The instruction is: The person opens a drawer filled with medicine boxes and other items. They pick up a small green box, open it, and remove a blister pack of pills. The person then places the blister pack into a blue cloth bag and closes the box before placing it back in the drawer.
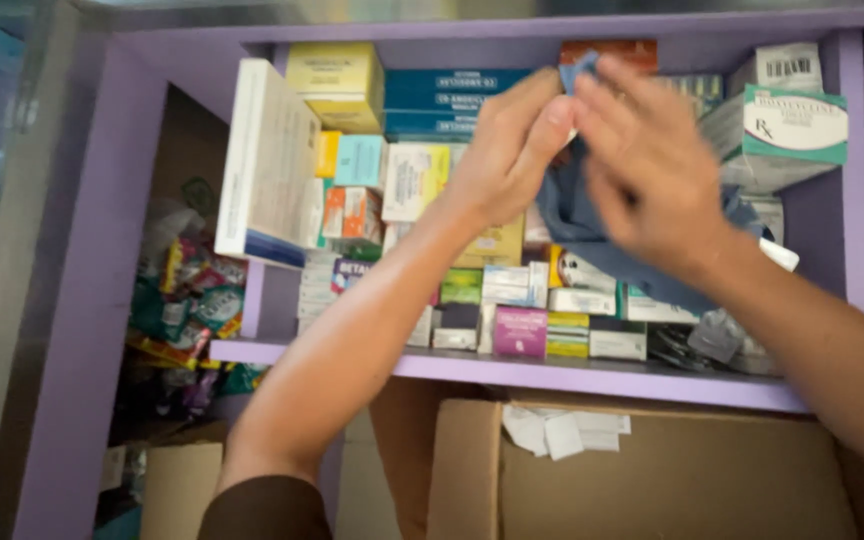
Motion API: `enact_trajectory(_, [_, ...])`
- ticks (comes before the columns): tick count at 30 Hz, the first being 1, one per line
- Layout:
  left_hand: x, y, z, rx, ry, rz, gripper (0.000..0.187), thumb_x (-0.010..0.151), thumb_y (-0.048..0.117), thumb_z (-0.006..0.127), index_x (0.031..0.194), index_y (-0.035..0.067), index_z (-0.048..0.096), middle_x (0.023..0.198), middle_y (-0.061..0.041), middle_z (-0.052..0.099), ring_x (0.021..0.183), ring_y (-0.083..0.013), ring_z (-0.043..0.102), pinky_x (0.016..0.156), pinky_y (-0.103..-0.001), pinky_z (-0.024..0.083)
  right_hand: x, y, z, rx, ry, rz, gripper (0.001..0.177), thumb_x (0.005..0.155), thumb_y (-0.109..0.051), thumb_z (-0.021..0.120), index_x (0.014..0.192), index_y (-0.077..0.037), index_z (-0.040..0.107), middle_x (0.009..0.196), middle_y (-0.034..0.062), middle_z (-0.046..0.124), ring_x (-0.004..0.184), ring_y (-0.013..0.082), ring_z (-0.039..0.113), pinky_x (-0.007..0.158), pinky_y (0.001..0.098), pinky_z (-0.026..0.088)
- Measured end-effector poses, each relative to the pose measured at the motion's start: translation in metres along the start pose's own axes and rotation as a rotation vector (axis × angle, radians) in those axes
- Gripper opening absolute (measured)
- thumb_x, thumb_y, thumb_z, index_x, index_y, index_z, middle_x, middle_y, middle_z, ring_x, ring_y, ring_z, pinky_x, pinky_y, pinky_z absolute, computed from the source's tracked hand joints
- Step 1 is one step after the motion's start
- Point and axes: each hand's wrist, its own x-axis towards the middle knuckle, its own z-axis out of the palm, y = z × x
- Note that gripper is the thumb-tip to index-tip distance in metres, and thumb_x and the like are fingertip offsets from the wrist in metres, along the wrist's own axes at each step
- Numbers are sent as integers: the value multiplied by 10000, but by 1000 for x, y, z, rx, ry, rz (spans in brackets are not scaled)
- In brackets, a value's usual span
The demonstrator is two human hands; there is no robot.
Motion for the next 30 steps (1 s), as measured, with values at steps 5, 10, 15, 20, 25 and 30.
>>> enact_trajectory(5, [-2, -11, 28, -303, 189, -212, 553, 1147, 491, 359, 1175, 16, 641, 979, -101, 700, 878, -214, 642, 804, -340, 529, 3, -2, 8, 126, -129, 9, 677, 1056, -191, 651, 1581, 78, 317, 1667, 265, 300, 1592, 471, 284, 1303, 524, 267])
enact_trajectory(10, [8, -19, 21, -890, 383, -555, 688, 1050, 641, 388, 1269, 46, 657, 1095, -77, 711, 983, -200, 658, 904, -356, 527, 8, -15, 21, 158, -240, -33, 938, 1048, -544, 514, 1621, 91, 131, 1684, 323, 135, 1597, 473, 149, 1327, 554, 153])
enact_trajectory(15, [7, -6, 28, -1355, 344, -787, 742, 962, 746, 456, 1219, 73, 632, 1113, -96, 700, 1012, -237, 682, 952, -415, 551, 13, -5, 12, 144, -421, -84, 1013, 1003, -698, 395, 1590, 101, 186, 1664, 314, 220, 1571, 457, 229, 1299, 550, 201])
enact_trajectory(20, [8, -33, 32, -1427, 310, -731, 695, 1010, 733, 499, 1214, 81, 628, 1131, -86, 685, 1033, -237, 666, 953, -404, 543, 12, -12, 9, 121, -353, -128, 978, 1021, -686, 366, 1571, 110, 229, 1638, 322, 253, 1541, 480, 259, 1283, 554, 206])
enact_trajectory(25, [5, -12, 28, -1345, 349, -723, 738, 973, 744, 477, 1173, 58, 662, 1083, -98, 700, 982, -240, 680, 902, -392, 564, 21, -8, 11, 156, -390, -149, 972, 987, -697, 349, 1555, 90, 293, 1618, 283, 313, 1526, 446, 311, 1279, 545, 237])
enact_trajectory(30, [1, -17, 46, -1473, 379, -715, 603, 1034, 674, 452, 1187, 126, 650, 1087, -67, 716, 996, -229, 698, 925, -402, 558, 14, -9, 3, 119, -275, -68, 972, 1010, -729, 346, 1565, 67, 302, 1626, 300, 312, 1541, 467, 288, 1281, 542, 232])
